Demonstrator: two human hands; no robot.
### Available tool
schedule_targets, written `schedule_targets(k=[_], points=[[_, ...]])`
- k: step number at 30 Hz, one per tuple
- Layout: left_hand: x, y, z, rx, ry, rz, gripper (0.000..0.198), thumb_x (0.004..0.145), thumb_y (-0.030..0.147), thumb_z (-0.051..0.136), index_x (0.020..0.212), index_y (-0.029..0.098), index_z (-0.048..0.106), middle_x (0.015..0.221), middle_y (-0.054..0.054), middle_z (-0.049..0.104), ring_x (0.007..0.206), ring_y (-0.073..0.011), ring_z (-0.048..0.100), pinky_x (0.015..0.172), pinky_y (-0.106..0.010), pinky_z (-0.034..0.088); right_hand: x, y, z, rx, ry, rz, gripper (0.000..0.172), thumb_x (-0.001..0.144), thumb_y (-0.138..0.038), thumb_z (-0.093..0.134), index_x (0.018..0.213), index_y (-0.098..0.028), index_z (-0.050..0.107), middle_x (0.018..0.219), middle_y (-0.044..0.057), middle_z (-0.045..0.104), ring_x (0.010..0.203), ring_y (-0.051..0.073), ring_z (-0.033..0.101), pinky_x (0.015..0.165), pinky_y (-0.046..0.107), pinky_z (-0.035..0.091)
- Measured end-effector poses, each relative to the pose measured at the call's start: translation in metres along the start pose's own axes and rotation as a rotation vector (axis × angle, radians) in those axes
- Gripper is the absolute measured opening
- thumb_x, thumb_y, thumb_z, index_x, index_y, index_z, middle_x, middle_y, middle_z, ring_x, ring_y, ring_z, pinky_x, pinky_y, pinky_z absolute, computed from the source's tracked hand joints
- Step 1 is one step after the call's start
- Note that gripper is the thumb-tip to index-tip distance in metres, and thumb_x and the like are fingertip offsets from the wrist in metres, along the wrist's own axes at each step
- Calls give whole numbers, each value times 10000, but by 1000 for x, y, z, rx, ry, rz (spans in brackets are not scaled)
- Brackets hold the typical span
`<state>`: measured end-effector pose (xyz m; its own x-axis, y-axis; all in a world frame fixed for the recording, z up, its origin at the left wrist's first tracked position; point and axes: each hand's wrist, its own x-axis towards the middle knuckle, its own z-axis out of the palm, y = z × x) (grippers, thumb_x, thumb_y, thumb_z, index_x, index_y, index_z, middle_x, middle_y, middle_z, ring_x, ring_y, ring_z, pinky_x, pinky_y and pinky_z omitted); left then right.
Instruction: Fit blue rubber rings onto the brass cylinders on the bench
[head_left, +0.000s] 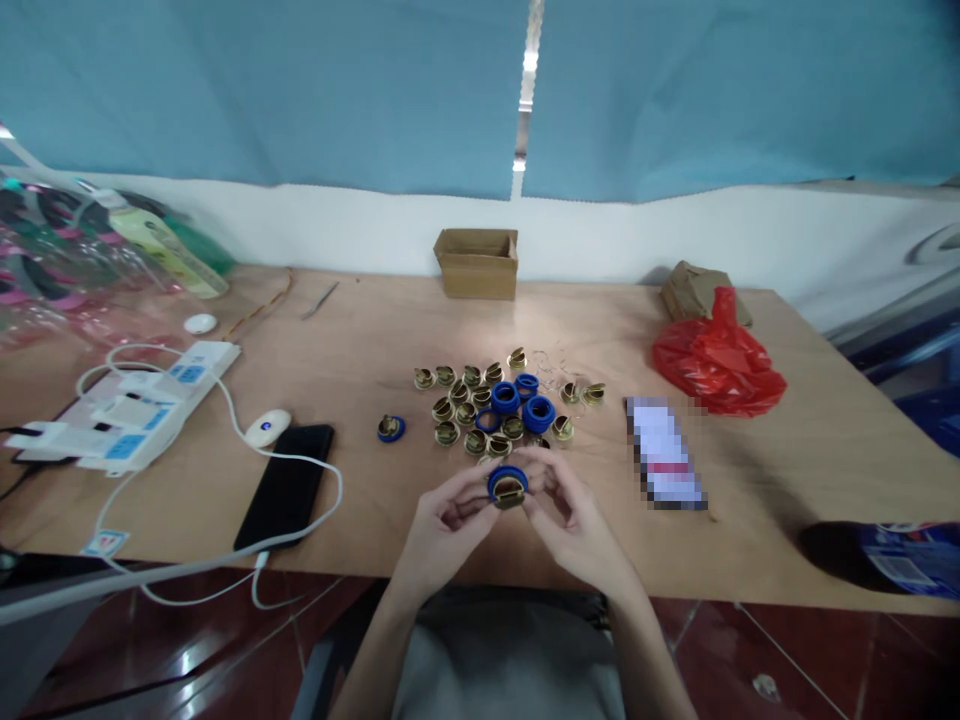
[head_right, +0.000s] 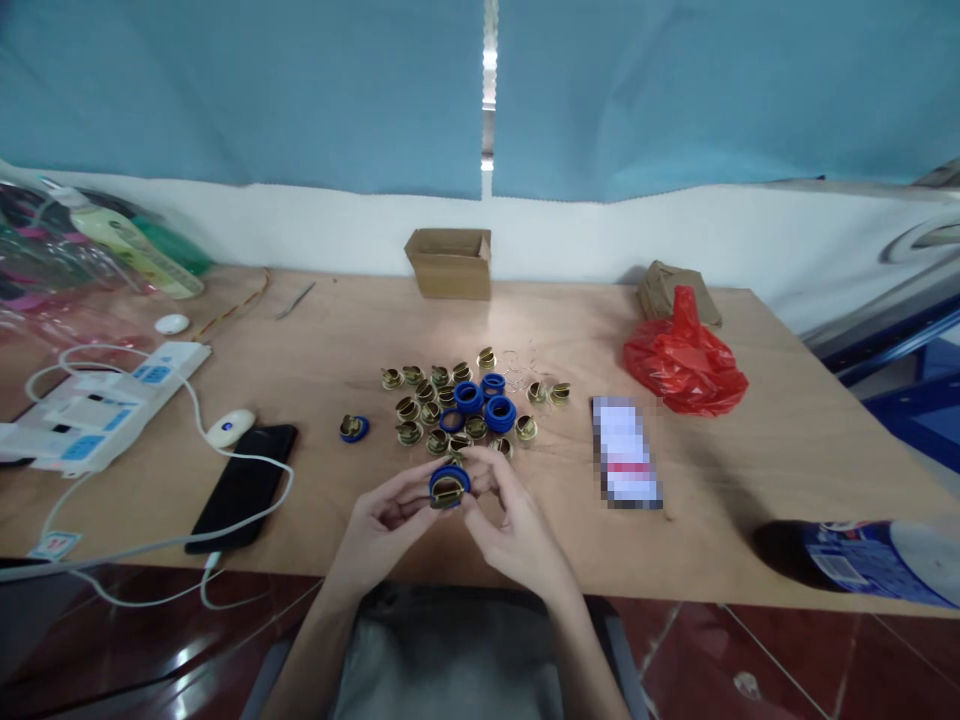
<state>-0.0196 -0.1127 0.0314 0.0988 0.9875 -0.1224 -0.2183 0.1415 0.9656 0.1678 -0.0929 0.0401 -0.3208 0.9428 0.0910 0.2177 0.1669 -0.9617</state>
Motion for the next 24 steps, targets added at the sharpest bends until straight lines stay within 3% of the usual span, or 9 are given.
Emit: schedule_targets(k=[4, 8, 16, 20, 24], points=[[-1, 1, 1, 47, 13, 21, 447, 890, 390, 710, 1271, 157, 708, 1205, -146, 768, 1155, -280, 729, 1023, -393, 588, 1, -2, -6, -49, -3, -54, 309, 966, -191, 531, 1246, -255, 643, 1037, 49, 694, 937, 187, 669, 884, 334, 568], [-1, -2, 2, 127, 68, 33, 349, 887, 415, 700, 1111, 159, 775, 1097, -126, 804, 1055, -274, 766, 950, -375, 621, 2, -3, -9, -67, 13, -95, 238, 992, -217, 536, 1170, -247, 691, 1045, 45, 730, 951, 182, 688, 887, 320, 559], [1, -6, 5, 139, 113, 31, 270, 867, 390, 710, 993, 161, 778, 910, -89, 824, 845, -239, 792, 770, -319, 656, 2, -2, -5, -121, 48, -114, 199, 999, -229, 542, 1105, -235, 711, 1032, 48, 759, 934, 193, 715, 859, 326, 577], [5, -5, 6, 168, 155, 72, 299, 898, 405, 674, 1058, 171, 769, 1065, -101, 806, 1014, -246, 765, 905, -337, 626, 2, -1, 1, -160, 98, -157, 239, 1025, -232, 521, 1195, -269, 685, 1133, 58, 737, 1064, 215, 699, 960, 371, 562], [7, -7, 6, 90, 102, 72, 377, 926, 390, 645, 1252, 202, 678, 1277, -117, 736, 1194, -241, 700, 1025, -358, 572, 2, -2, 7, -227, 121, -258, 251, 1017, -180, 522, 1177, -286, 684, 1135, 60, 715, 1088, 222, 678, 988, 404, 548]])
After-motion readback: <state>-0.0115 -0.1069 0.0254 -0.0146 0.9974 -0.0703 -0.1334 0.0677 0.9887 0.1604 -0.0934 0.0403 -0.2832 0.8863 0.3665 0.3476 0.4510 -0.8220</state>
